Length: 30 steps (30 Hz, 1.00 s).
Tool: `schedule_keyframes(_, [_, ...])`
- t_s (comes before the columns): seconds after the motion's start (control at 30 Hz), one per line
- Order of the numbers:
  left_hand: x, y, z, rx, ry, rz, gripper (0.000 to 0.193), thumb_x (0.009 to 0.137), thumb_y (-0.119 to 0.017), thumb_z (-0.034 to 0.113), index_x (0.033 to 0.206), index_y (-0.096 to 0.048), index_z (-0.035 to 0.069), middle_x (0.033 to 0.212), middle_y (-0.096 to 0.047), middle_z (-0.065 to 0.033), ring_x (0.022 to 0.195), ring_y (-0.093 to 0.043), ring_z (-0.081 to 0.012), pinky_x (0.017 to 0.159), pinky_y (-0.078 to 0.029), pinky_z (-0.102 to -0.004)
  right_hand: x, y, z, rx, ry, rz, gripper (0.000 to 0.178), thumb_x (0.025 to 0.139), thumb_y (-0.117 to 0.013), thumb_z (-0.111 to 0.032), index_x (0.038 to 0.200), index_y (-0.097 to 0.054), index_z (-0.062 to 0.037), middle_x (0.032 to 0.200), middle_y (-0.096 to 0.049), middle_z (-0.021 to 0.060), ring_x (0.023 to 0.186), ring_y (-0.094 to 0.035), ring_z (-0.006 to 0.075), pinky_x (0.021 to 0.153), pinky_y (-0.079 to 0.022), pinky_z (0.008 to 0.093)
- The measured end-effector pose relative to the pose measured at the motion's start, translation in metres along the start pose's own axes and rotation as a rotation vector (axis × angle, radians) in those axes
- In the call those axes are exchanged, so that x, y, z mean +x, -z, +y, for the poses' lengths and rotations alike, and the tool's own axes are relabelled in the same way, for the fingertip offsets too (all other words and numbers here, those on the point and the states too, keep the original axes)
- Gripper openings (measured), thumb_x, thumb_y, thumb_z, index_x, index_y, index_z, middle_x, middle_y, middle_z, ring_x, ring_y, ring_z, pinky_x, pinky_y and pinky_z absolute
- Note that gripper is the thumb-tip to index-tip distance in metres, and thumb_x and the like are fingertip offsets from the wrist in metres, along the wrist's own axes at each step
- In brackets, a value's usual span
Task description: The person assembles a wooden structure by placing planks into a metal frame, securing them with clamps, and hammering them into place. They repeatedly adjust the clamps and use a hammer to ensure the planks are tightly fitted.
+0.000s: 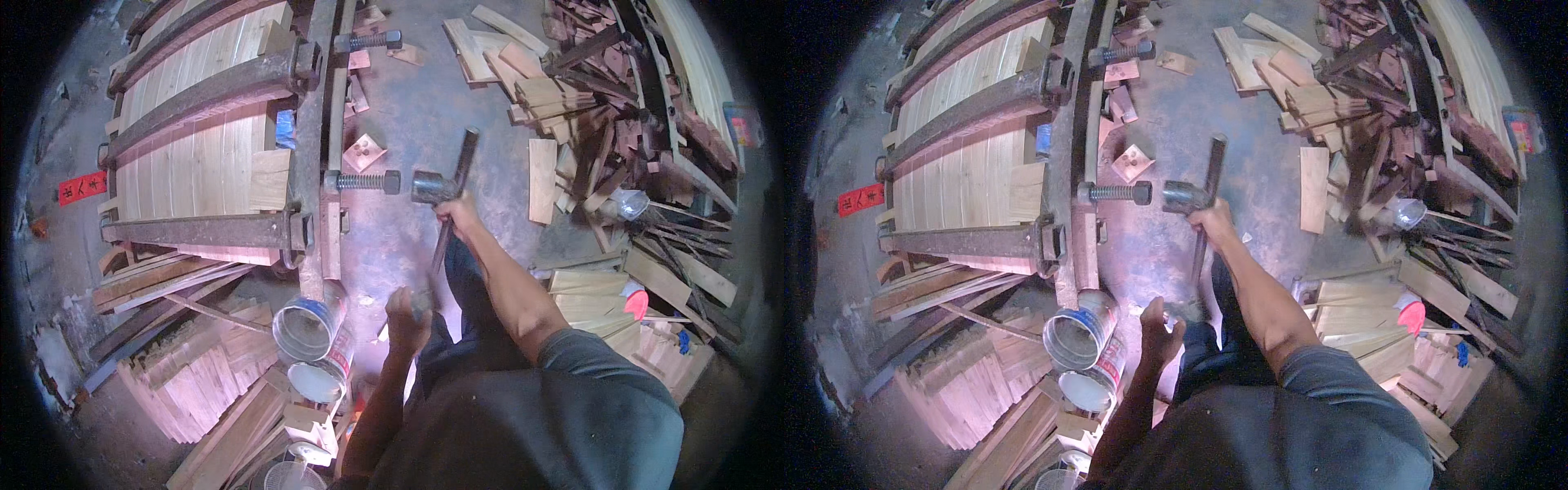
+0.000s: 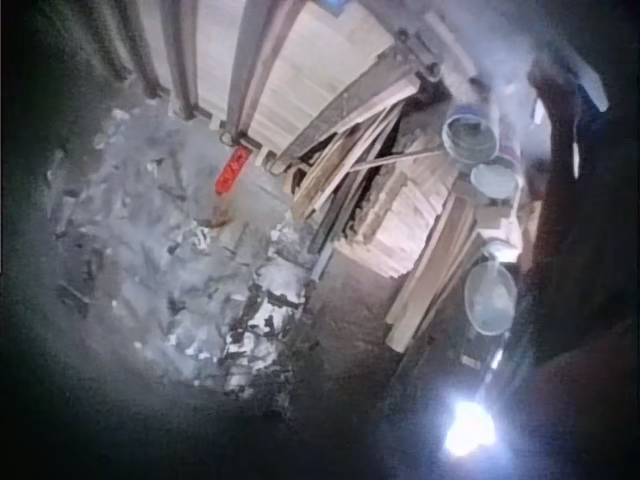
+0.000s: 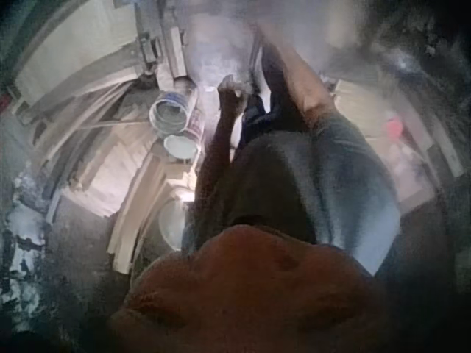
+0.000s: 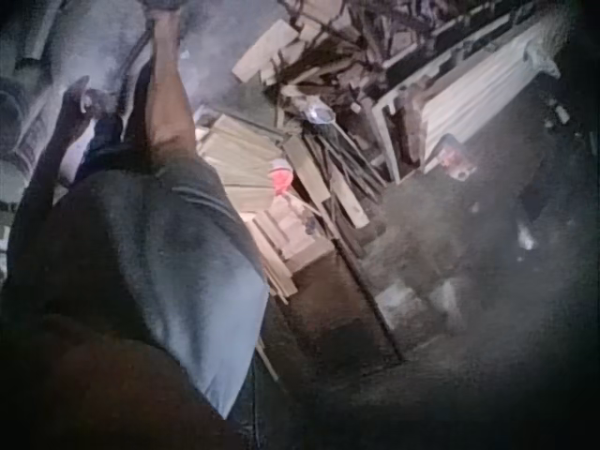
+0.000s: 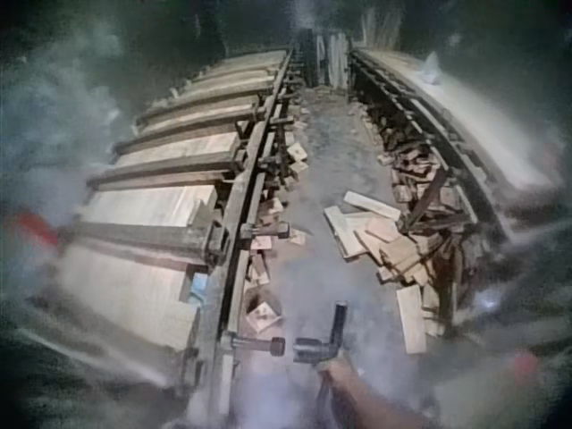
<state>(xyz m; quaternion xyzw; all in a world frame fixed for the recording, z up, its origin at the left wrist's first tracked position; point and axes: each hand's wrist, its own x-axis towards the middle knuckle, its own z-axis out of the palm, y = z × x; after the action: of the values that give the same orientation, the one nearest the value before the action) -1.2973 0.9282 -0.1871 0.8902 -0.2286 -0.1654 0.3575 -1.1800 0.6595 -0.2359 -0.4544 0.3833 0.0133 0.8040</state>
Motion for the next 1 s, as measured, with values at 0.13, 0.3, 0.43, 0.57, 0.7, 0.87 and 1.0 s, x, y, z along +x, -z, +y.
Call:
schedule_keyframes(0.13, [0.009, -0.002, 0.007, -0.024, 0.027, -0.057, 0.065, 0.087, -0.068, 0.026, 0.137, -0.039, -0.004, 0.12, -0.052, -0.0276, 0.118, -0.048, -0.0465, 0.104, -0.037, -0.0545, -0.022, 0.023, 0.009, 0.403, -0.463, 0.041, 0.014, 0.075, -0.058, 0.003, 0.075, -0.049, -0.0077, 0.062, -0.046, 0.0018, 0.049, -0.046, 0.0152, 0.046, -0.04, 0.0338])
schedule_keyframes(0.3, [0.041, 0.048, 0.067, -0.682, 0.733, -0.478, 0.064, 0.093, -0.067, 0.021, 0.146, -0.037, 0.0, 0.089, -0.065, -0.0106, 0.075, -0.065, -0.0203, 0.068, -0.056, -0.0362, -0.027, -0.007, -0.01, 0.591, -0.866, -0.013, 0.02, 0.08, -0.059, -0.003, 0.072, -0.042, -0.0122, 0.06, -0.04, -0.0004, 0.046, -0.04, 0.0157, 0.046, -0.037, 0.0354])
schedule_keyframes(0.43, [0.107, 0.118, 0.168, -0.816, 0.845, -0.506, 0.038, 0.093, -0.062, 0.012, 0.126, -0.046, 0.001, 0.079, -0.062, -0.0067, 0.053, -0.059, -0.0136, 0.047, -0.05, -0.0279, -0.018, -0.037, -0.043, 0.638, -0.986, 0.01, 0.021, 0.082, -0.059, -0.004, 0.072, -0.043, -0.0125, 0.058, -0.041, -0.0004, 0.046, -0.04, 0.0156, 0.047, -0.039, 0.0351])
schedule_keyframes(0.57, [0.136, 0.141, 0.198, -0.816, 0.918, -0.466, 0.035, 0.091, -0.061, 0.008, 0.122, -0.046, 0.001, 0.076, -0.059, -0.0067, 0.051, -0.057, -0.0135, 0.044, -0.046, -0.0279, -0.009, -0.036, -0.058, 0.735, -1.07, -0.031, 0.02, 0.084, -0.059, -0.005, 0.074, -0.043, -0.0111, 0.057, -0.041, -0.0002, 0.046, -0.04, 0.0155, 0.046, -0.039, 0.0327])
schedule_keyframes(0.7, [0.146, 0.142, 0.206, -0.577, 0.837, -0.482, 0.039, 0.091, -0.058, 0.007, 0.126, -0.045, 0.0, 0.077, -0.058, -0.0109, 0.056, -0.059, -0.0208, 0.051, -0.049, -0.0345, -0.007, -0.042, -0.063, 0.58, -1.003, 0.02, 0.022, 0.086, -0.059, -0.01, 0.07, -0.044, -0.0111, 0.057, -0.045, 0.001, 0.043, -0.039, 0.0152, 0.044, -0.039, 0.0325])
schedule_keyframes(0.87, [0.113, 0.12, 0.191, -0.105, 0.714, -0.502, 0.063, 0.09, -0.057, 0.02, 0.143, -0.036, -0.008, 0.117, -0.061, -0.0373, 0.111, -0.06, -0.0496, 0.093, -0.049, -0.0502, -0.012, -0.048, -0.037, 0.318, -0.835, -0.025, 0.014, 0.085, -0.059, -0.009, 0.074, -0.051, -0.0076, 0.058, -0.047, 0.003, 0.043, -0.043, 0.0165, 0.044, -0.041, 0.0336])
schedule_keyframes(1.0, [0.129, 0.123, 0.204, -0.334, 0.673, -0.398, 0.057, 0.089, -0.057, 0.016, 0.137, -0.043, -0.011, 0.122, -0.059, -0.0364, 0.114, -0.061, -0.0432, 0.098, -0.047, -0.0467, -0.002, -0.032, -0.04, 0.356, -0.825, -0.021, 0.003, 0.085, -0.055, -0.007, 0.085, -0.055, -0.0045, 0.064, -0.054, 0.0088, 0.049, -0.051, 0.0223, 0.046, -0.047, 0.0395])
